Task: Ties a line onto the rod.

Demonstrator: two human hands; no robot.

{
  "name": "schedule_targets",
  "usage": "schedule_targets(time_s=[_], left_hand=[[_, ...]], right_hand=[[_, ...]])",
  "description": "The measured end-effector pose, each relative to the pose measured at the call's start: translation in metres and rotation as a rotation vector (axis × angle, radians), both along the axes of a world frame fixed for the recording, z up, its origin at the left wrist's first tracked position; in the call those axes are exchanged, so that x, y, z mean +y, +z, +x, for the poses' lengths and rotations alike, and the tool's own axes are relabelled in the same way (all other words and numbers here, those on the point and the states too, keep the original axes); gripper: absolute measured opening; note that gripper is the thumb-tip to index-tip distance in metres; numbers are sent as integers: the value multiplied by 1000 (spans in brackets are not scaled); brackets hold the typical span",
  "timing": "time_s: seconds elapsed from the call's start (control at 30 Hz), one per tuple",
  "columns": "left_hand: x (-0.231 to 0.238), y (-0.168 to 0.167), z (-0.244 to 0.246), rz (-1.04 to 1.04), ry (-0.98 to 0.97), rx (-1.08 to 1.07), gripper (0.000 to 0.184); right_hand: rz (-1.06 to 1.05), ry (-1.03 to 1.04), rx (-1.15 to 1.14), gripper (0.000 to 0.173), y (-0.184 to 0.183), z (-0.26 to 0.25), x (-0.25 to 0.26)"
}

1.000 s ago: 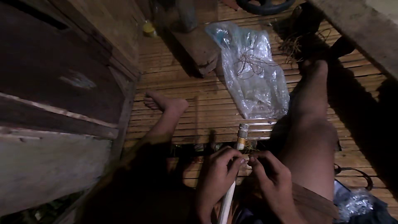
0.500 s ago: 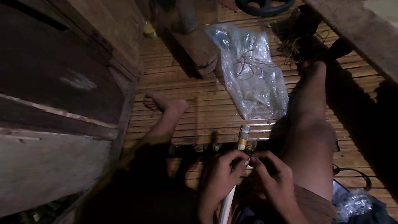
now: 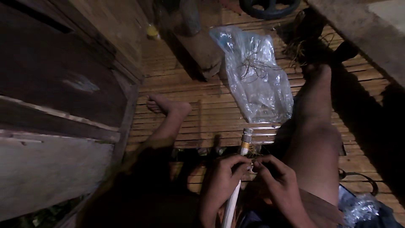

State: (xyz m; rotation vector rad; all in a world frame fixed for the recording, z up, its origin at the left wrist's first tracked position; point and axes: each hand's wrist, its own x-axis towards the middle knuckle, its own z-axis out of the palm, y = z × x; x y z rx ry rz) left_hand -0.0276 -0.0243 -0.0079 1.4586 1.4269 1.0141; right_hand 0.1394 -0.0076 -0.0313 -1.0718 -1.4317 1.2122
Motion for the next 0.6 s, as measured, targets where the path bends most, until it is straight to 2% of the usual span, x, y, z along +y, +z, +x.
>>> schedule_targets(time_s=[0.43,0.6], left_hand=[[-1,1,1,26,-23,22,13],[0,-1,3,46,-14,71,12]], right_hand=[[-1,-16,27,12,1,-1,1],[-24,38,15,13,1,5,1]])
